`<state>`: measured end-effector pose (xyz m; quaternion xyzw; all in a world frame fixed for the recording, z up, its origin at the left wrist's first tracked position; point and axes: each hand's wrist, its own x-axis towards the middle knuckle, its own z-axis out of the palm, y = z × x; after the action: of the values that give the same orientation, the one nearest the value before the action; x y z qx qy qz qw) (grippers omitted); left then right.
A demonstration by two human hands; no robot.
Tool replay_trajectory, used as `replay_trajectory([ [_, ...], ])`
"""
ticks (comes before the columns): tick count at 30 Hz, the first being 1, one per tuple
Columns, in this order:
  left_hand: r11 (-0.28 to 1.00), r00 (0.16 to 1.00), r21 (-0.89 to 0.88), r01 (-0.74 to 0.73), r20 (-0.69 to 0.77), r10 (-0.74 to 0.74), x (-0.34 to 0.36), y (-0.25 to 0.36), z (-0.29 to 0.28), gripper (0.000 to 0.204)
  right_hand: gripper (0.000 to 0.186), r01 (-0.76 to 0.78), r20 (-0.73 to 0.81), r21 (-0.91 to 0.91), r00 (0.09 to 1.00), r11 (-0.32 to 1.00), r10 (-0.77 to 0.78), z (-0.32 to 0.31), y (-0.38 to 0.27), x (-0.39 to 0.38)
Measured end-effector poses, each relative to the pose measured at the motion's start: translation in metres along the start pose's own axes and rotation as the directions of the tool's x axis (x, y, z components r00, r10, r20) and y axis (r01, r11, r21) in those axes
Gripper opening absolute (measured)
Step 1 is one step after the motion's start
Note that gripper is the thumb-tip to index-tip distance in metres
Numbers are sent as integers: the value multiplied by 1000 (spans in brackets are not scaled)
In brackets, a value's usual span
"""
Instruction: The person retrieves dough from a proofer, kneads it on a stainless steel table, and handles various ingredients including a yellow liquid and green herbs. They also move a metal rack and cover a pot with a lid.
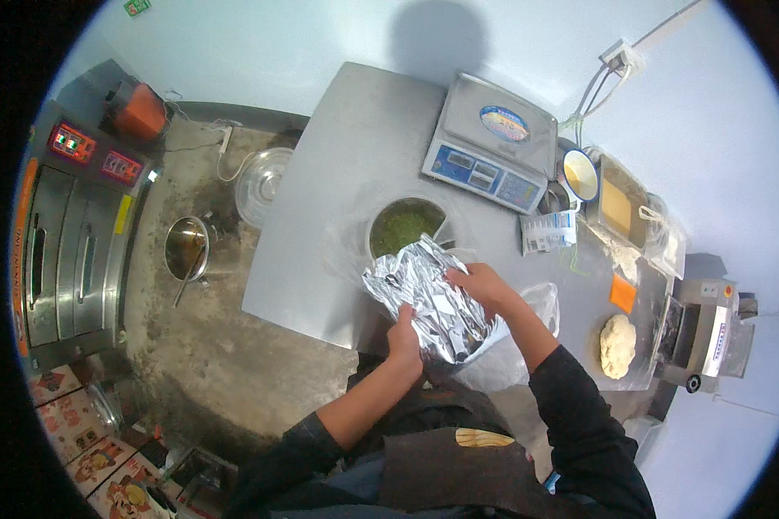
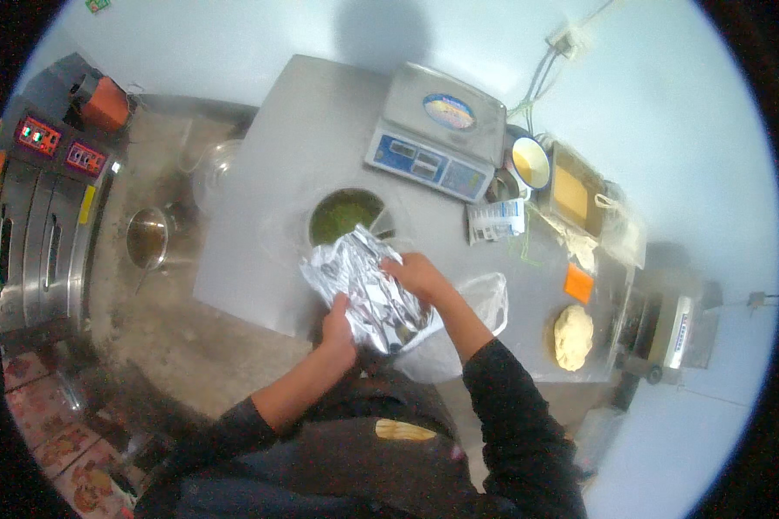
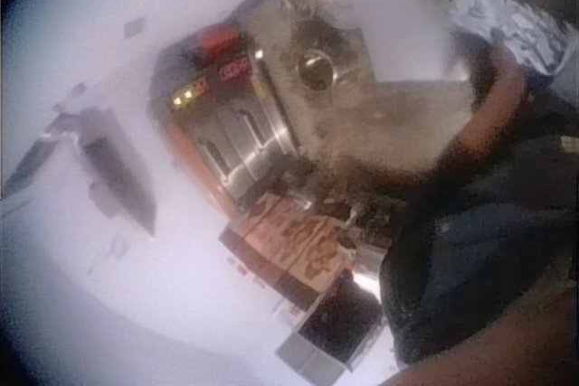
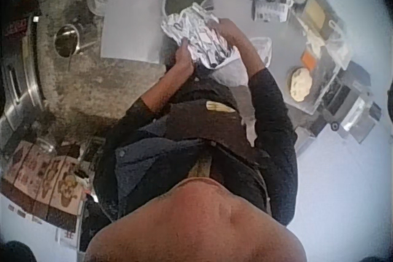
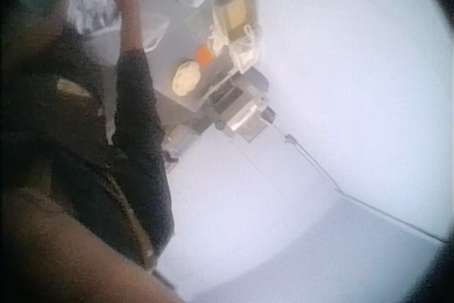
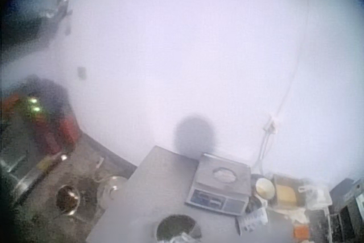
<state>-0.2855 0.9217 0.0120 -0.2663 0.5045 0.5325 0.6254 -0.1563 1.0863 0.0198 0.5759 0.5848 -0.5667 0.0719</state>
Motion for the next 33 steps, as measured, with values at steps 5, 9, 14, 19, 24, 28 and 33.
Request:
replay_trajectory([
  [5, 1000, 1000, -4, 26, -5, -26, 14, 1, -9, 52, 59, -40, -107, -91, 994, 995, 30, 11, 9, 4],
  [9, 999, 999, 15, 30, -39, -29, 12, 7, -13, 44, 61, 5, -254, -239, 965, 971, -67, 21, -12, -12],
  [14, 995, 996, 57, 79, -55, -76, 19, 4, -12, 45, 58, -14, -286, -227, 957, 974, -53, 22, -19, -27],
  [19, 970, 996, 242, 4, -82, 17, 38, -9, -23, 46, 60, 20, -286, -208, 955, 978, -81, 27, -4, -23],
  [24, 855, 980, 494, -159, -23, 196, 18, 0, -14, 47, 57, 128, -303, -57, 943, 990, -140, 32, 23, -13],
  [28, 707, 890, 565, -426, 123, 438, 0, 5, -13, 42, 40, 283, -323, 220, 924, 933, -204, 37, 27, -24],
  [33, 615, 778, 478, -627, 337, 531, -7, -7, -21, 21, 19, 452, -396, 282, 858, 846, -326, 31, 42, -40],
])
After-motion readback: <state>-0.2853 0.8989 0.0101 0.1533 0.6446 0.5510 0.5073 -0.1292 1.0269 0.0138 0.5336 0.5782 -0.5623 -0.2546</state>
